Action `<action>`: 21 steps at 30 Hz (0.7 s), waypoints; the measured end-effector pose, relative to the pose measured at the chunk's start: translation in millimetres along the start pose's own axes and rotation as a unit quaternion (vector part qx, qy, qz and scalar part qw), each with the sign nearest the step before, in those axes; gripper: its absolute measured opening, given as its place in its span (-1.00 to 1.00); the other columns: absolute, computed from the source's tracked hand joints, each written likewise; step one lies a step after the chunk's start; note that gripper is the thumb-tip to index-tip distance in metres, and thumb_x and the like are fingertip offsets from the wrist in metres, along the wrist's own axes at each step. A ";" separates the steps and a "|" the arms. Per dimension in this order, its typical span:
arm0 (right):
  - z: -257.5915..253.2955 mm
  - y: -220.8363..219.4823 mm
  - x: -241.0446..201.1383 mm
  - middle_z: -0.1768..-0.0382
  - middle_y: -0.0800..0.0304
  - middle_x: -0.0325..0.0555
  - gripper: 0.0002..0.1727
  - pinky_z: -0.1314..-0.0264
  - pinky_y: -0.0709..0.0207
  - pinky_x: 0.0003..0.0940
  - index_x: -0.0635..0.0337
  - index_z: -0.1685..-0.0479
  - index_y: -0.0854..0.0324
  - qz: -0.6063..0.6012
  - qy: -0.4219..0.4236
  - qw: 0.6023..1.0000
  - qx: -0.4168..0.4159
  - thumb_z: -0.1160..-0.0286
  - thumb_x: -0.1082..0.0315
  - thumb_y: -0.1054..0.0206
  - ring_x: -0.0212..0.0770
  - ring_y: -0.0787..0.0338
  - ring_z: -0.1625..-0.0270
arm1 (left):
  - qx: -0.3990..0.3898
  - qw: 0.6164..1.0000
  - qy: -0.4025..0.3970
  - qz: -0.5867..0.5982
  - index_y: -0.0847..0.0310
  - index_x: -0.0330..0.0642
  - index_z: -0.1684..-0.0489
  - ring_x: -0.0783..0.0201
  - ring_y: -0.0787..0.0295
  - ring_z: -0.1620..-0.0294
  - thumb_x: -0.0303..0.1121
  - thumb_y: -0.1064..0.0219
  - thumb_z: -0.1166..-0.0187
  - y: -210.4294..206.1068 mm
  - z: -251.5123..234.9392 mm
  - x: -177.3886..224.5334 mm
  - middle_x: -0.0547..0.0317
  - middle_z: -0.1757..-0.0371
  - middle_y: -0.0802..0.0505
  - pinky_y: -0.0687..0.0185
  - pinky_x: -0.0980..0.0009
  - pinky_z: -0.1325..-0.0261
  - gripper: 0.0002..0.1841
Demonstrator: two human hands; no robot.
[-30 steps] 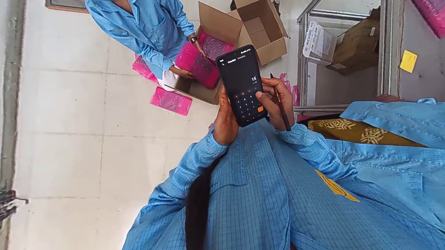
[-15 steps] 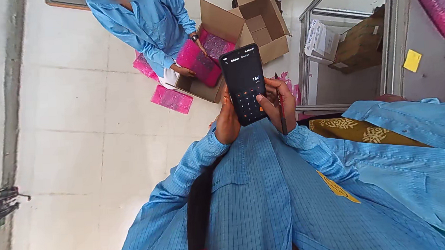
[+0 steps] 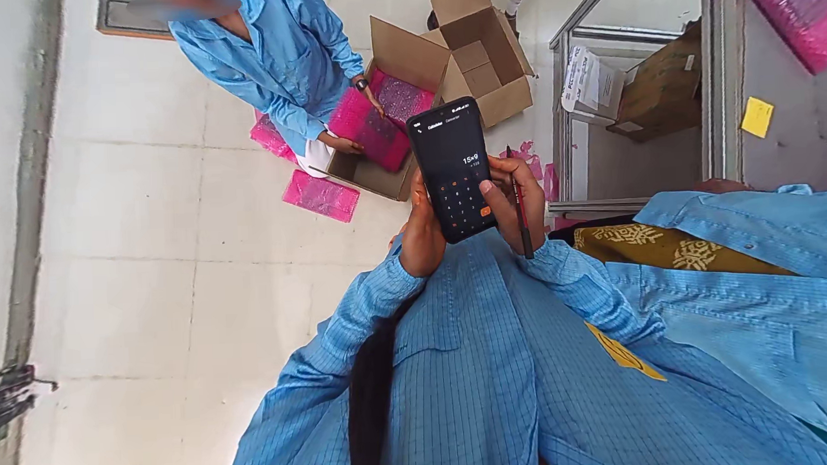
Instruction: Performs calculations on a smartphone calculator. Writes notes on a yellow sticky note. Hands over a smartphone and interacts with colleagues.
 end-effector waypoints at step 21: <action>-3.5 20.2 -0.2 -0.01 -0.88 0.01 -0.66 -0.15 -0.75 -0.50 0.54 -0.19 -0.58 0.018 -0.002 0.999 0.037 -0.55 0.46 -0.24 -0.47 -0.87 0.00 | -0.025 0.999 0.013 0.045 0.08 0.02 -0.69 0.20 -0.65 -0.46 0.19 0.00 -0.74 -11.3 -18.4 -13.0 0.23 -0.44 -0.68 -0.58 0.09 -0.51 -0.32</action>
Point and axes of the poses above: each hand's wrist, its own z-axis away from the middle knuckle, its own y-axis out of the back of the hand, x = y × z, the point moved 1 cm from there along -z, towards the middle knuckle
